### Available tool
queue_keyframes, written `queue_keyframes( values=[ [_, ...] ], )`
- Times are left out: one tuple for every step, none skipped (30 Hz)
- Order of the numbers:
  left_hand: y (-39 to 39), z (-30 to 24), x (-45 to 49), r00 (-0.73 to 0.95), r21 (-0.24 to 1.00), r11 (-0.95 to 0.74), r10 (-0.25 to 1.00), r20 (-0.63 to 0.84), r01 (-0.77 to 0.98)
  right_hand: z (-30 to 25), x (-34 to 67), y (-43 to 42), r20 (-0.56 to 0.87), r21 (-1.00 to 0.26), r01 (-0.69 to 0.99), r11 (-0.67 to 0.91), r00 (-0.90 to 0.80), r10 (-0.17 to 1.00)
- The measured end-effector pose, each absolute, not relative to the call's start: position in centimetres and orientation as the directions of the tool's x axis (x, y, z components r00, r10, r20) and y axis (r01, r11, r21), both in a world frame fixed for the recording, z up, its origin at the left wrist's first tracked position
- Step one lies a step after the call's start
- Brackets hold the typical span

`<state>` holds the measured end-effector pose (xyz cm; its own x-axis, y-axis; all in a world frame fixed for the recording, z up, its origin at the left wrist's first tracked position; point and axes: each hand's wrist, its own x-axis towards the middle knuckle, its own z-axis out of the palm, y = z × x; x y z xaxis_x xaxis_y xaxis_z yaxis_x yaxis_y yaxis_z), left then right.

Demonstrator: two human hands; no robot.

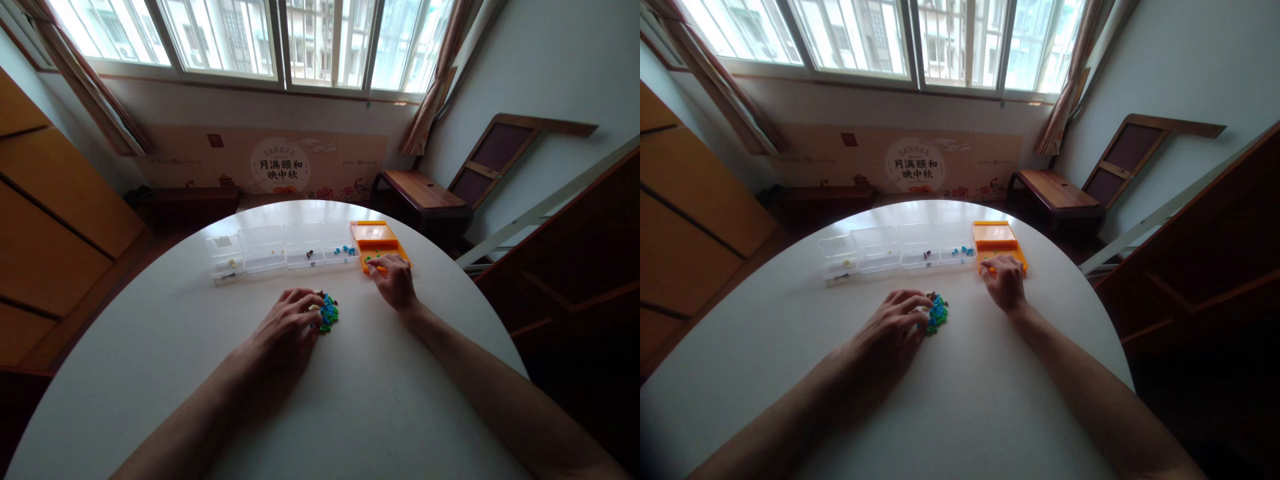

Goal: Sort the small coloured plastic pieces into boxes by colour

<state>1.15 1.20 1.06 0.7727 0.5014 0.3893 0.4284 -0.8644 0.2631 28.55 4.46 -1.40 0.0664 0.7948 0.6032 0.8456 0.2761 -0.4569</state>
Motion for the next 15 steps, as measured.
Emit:
queue_keyframes(
  values=[
    [1.2, 1.0, 1.1, 0.772, 0.267, -0.862, 0.505, 0.386, 0.431, -1.3, 28.3, 4.3, 0.607, -0.452, 0.841, 0.296, 0.047, 0.794],
    [1.3, 1.0, 1.1, 0.771, 0.267, -0.861, 0.507, 0.385, 0.433, -1.2, 28.0, 4.1, 0.611, -0.448, 0.834, 0.322, 0.023, 0.791],
    [1.3, 0.9, 1.1, 0.768, 0.265, -0.86, 0.508, 0.39, 0.435, -1.1, 27.6, 3.9, 0.613, -0.444, 0.824, 0.352, -0.007, 0.79],
    [1.4, 0.9, 1.1, 0.763, 0.261, -0.86, 0.509, 0.398, 0.438, -1.0, 27.2, 3.6, 0.614, -0.441, 0.809, 0.388, -0.043, 0.788],
    [1.5, 0.8, 1.2, 0.754, 0.257, -0.86, 0.51, 0.413, 0.441, -0.9, 26.8, 3.3, 0.613, -0.441, 0.789, 0.429, -0.085, 0.786],
    [1.6, 0.7, 1.2, 0.741, 0.254, -0.86, 0.511, 0.436, 0.443, -0.8, 26.3, 3.0, 0.61, -0.442, 0.761, 0.475, -0.134, 0.781],
    [1.6, 0.6, 1.2, 0.725, 0.253, -0.859, 0.512, 0.461, 0.446, -0.7, 25.9, 2.6, 0.606, -0.443, 0.727, 0.525, -0.189, 0.773],
    [1.7, 0.5, 1.2, 0.705, 0.254, -0.856, 0.515, 0.488, 0.45, -0.7, 25.4, 2.3, 0.601, -0.441, 0.69, 0.575, -0.248, 0.759],
    [1.7, 0.4, 1.3, 0.685, 0.255, -0.855, 0.515, 0.515, 0.452, -0.6, 24.9, 2.0, 0.599, -0.434, 0.653, 0.621, -0.306, 0.74],
    [1.7, 0.3, 1.3, 0.664, 0.256, -0.854, 0.515, 0.542, 0.454, -0.6, 24.4, 1.6, 0.598, -0.421, 0.62, 0.662, -0.36, 0.716],
    [1.7, 0.2, 1.4, 0.646, 0.257, -0.853, 0.515, 0.564, 0.455, -0.6, 24.0, 1.4, 0.598, -0.403, 0.593, 0.697, -0.406, 0.691],
    [1.7, 0.2, 1.4, 0.633, 0.256, -0.853, 0.512, 0.581, 0.455, -0.6, 23.6, 1.1, 0.597, -0.382, 0.575, 0.723, -0.444, 0.668],
    [1.7, 0.1, 1.5, 0.624, 0.254, -0.854, 0.509, 0.594, 0.454, -0.6, 23.3, 0.9, 0.595, -0.363, 0.564, 0.742, -0.472, 0.65],
    [1.7, 0.1, 1.5, 0.618, 0.252, -0.855, 0.505, 0.602, 0.453, -0.6, 23.0, 0.8, 0.593, -0.347, 0.556, 0.755, -0.493, 0.636],
    [1.7, 0.1, 1.6, 0.616, 0.248, -0.857, 0.501, 0.608, 0.451, -0.6, 22.8, 0.6, 0.589, -0.337, 0.551, 0.763, -0.509, 0.628]
  ],
)
